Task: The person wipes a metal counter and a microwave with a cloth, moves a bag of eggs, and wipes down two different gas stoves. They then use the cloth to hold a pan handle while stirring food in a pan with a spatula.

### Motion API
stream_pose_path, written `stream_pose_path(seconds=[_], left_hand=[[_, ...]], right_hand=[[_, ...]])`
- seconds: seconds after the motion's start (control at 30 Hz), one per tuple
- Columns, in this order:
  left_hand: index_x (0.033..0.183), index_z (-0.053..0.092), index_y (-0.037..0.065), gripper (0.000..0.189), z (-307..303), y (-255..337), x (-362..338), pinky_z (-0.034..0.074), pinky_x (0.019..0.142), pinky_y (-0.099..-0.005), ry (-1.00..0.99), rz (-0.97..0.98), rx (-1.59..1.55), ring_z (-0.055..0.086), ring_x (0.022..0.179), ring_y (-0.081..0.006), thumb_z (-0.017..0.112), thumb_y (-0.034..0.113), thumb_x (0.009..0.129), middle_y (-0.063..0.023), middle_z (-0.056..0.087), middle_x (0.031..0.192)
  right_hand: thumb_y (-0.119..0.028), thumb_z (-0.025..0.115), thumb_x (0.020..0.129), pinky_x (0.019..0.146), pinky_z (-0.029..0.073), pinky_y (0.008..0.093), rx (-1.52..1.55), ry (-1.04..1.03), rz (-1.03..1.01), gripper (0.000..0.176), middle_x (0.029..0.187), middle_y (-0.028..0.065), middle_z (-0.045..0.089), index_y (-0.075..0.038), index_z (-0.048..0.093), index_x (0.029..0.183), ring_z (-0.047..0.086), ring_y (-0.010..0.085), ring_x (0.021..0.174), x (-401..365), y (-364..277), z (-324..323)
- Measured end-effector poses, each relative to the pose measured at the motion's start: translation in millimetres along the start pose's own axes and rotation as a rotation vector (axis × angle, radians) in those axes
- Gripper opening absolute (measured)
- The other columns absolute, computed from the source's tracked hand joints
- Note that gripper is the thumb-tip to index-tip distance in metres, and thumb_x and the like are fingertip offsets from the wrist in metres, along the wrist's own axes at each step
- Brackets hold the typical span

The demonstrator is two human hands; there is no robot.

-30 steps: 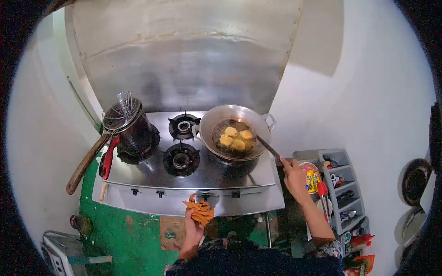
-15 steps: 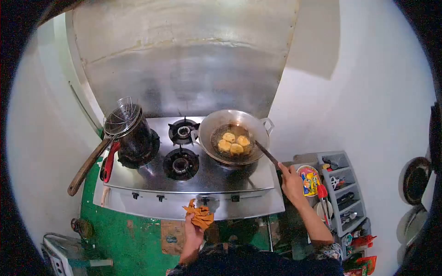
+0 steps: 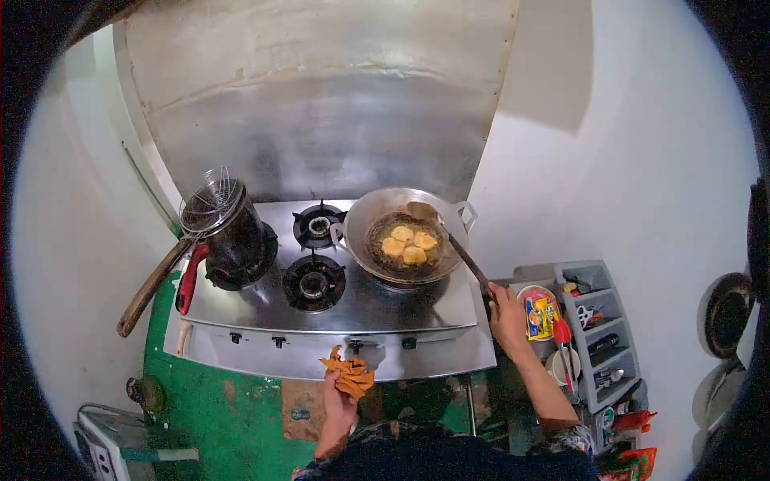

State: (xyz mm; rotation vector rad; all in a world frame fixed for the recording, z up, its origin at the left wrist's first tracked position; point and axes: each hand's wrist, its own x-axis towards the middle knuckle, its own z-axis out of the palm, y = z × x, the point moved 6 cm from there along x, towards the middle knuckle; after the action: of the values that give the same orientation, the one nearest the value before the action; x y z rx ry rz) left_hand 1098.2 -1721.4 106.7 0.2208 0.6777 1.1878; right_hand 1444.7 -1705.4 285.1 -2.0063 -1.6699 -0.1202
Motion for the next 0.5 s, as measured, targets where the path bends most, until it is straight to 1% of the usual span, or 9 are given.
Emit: stream_pose_path(seconds=[0.03, 0.1, 0.17, 0.23, 0.3, 0.33, 0.4, 0.43, 0.5], left_hand=[[0.127, 0.04, 0.013, 0.045, -5, -6, 3, 0.046, 0.091, -0.0426, 0.007, -0.002, -0.002, 0.055, 0.105, -0.0261, 0.048, 0.027, 0.085, -0.0086, 0.053, 0.118], [0.126, 0.041, 0.014, 0.043, -14, -8, 9, 0.053, 0.079, -0.0403, -0.01, 0.027, -0.006, 0.059, 0.097, -0.0287, 0.045, 0.031, 0.087, -0.0084, 0.056, 0.114], [0.126, 0.041, 0.014, 0.044, 8, 0, 1, 0.053, 0.078, -0.04, -0.014, 0.071, -0.002, 0.059, 0.097, -0.0292, 0.045, 0.031, 0.086, -0.0087, 0.056, 0.113], [0.127, 0.041, 0.014, 0.044, 10, -2, -4, 0.053, 0.078, -0.0398, -0.006, 0.111, -0.003, 0.059, 0.096, -0.0297, 0.045, 0.031, 0.086, -0.009, 0.056, 0.113], [0.128, 0.04, 0.014, 0.045, -8, -11, 3, 0.054, 0.074, -0.0395, 0.074, 0.01, -0.012, 0.06, 0.093, -0.0286, 0.045, 0.031, 0.086, -0.0088, 0.057, 0.111], [0.128, 0.04, 0.014, 0.045, -6, -9, 4, 0.054, 0.074, -0.0395, 0.073, 0.016, -0.016, 0.06, 0.093, -0.0286, 0.045, 0.031, 0.086, -0.0088, 0.057, 0.111], [0.13, 0.037, 0.013, 0.051, -1, -10, 1, 0.045, 0.091, -0.0447, -0.021, 0.034, -0.017, 0.052, 0.111, -0.027, 0.05, 0.028, 0.083, -0.0104, 0.051, 0.12], [0.13, 0.037, 0.013, 0.051, 2, -10, -1, 0.045, 0.091, -0.0447, -0.018, 0.035, -0.012, 0.052, 0.111, -0.027, 0.05, 0.028, 0.083, -0.0104, 0.051, 0.12], [0.125, 0.042, 0.014, 0.044, -2, -10, -2, 0.054, 0.06, -0.0349, 0.169, 0.044, 0.089, 0.06, 0.089, -0.0257, 0.045, 0.032, 0.085, -0.0082, 0.057, 0.11]], right_hand=[[-0.002, 0.056, 0.079, 0.07, 0.045, 0.0464, 0.002, -0.009, -0.009, 0.035, 0.095, 0.0179, 0.054, -0.009, 0.051, 0.113, 0.054, 0.0397, 0.084, -2, 0, 0], [-0.002, 0.056, 0.079, 0.07, 0.045, 0.0465, 0.018, 0.01, -0.008, 0.035, 0.095, 0.0178, 0.053, -0.009, 0.051, 0.113, 0.054, 0.0398, 0.084, -6, 1, 2], [-0.002, 0.056, 0.079, 0.07, 0.045, 0.0466, 0.026, 0.042, -0.029, 0.035, 0.095, 0.0177, 0.053, -0.009, 0.051, 0.113, 0.054, 0.04, 0.084, 0, 2, 0], [-0.002, 0.057, 0.078, 0.069, 0.045, 0.0462, 0.012, -0.021, -0.033, 0.036, 0.095, 0.0176, 0.053, -0.01, 0.051, 0.113, 0.054, 0.0399, 0.085, -3, 5, 4], [-0.001, 0.057, 0.078, 0.069, 0.045, 0.0463, 0.059, 0.018, -0.025, 0.037, 0.094, 0.0174, 0.053, -0.009, 0.051, 0.113, 0.054, 0.0399, 0.085, -6, 7, 8], [-0.001, 0.057, 0.077, 0.069, 0.044, 0.0464, 0.097, 0.05, -0.022, 0.037, 0.093, 0.0172, 0.053, -0.009, 0.051, 0.112, 0.054, 0.0399, 0.086, -2, 10, 6], [0.0, 0.057, 0.077, 0.069, 0.044, 0.0462, 0.071, -0.004, -0.038, 0.037, 0.093, 0.0171, 0.053, -0.009, 0.051, 0.112, 0.053, 0.04, 0.085, 2, 14, 8], [0.0, 0.057, 0.077, 0.069, 0.044, 0.046, 0.05, -0.051, -0.042, 0.037, 0.093, 0.0171, 0.053, -0.009, 0.051, 0.112, 0.053, 0.0401, 0.085, 1, 15, 12], [0.0, 0.057, 0.077, 0.069, 0.044, 0.0458, 0.108, 0.029, -0.066, 0.037, 0.092, 0.0167, 0.053, -0.009, 0.051, 0.112, 0.054, 0.0396, 0.085, 0, 15, 11]])
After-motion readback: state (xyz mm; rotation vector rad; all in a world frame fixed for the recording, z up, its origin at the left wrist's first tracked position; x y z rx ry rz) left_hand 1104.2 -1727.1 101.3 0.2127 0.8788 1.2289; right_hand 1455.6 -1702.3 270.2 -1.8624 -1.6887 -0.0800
